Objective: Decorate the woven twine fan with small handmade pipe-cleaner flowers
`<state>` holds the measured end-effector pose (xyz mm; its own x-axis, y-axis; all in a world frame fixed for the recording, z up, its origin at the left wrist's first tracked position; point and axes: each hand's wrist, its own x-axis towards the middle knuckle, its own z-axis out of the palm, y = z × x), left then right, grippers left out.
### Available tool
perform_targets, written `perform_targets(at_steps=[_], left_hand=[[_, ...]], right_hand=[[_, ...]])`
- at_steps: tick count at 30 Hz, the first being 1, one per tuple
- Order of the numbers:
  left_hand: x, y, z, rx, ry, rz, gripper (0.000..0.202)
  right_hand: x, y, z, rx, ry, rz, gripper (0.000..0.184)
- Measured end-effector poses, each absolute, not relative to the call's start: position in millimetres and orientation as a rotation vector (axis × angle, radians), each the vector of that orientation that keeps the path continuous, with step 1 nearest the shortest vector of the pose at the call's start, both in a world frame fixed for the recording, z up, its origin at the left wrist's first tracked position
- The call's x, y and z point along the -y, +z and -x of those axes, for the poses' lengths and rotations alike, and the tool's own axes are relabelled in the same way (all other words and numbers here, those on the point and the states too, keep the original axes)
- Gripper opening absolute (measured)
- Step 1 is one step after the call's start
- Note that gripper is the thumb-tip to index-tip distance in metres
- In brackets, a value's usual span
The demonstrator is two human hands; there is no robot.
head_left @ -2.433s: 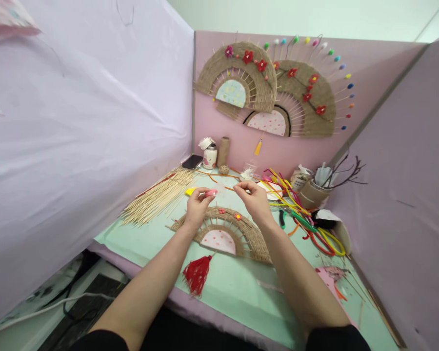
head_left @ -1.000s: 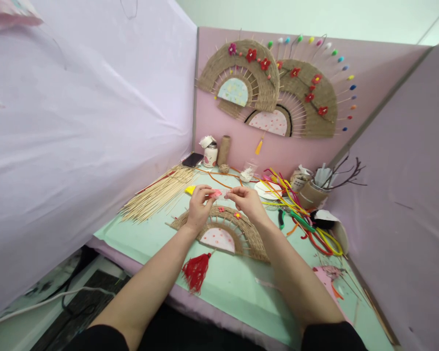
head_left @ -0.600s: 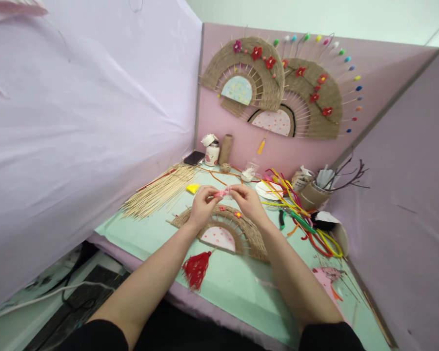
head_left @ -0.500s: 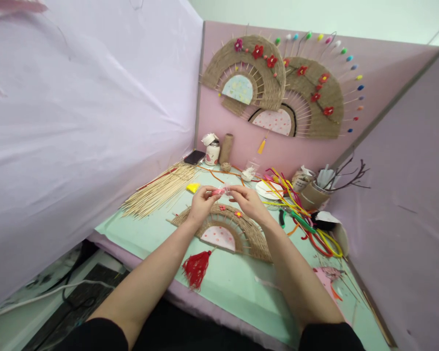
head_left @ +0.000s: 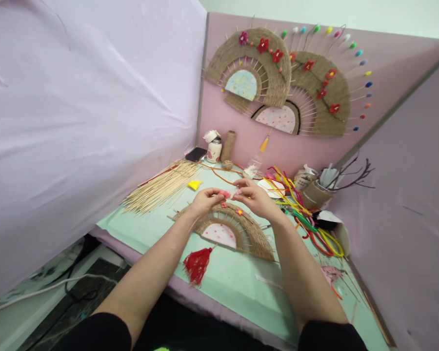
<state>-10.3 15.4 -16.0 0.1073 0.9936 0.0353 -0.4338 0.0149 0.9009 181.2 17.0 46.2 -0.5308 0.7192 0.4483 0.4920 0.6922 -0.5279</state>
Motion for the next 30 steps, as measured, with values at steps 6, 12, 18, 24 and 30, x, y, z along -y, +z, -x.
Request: perform_targets(at_steps=[6, 12, 18, 24, 30], left_hand=[[-15, -17, 13, -0.751, 1.232, -1.006, 0.044], [-14, -19, 12, -0.773, 1.217, -1.036, 0.042], [-13, -20, 11, -0.776, 1.165, -1.051, 0.047], [-11, -17, 11, -0.761, 1.128, -1.074, 0.046], [-9, -16, 11, -0.762, 1.142, -1.082, 0.043]], right_hand=[[-16, 46, -187, 2.178, 0.605, 1.042, 0.021], [-20, 38, -183, 2.053, 0.792, 0.958, 0.025], [-17, 40, -174, 2.056, 0.871, 0.972, 0.032], [-16, 35, -171, 2.091, 0.849, 0.985, 0.029], [-17, 31, -169, 2.079, 0.815, 0.964, 0.022]])
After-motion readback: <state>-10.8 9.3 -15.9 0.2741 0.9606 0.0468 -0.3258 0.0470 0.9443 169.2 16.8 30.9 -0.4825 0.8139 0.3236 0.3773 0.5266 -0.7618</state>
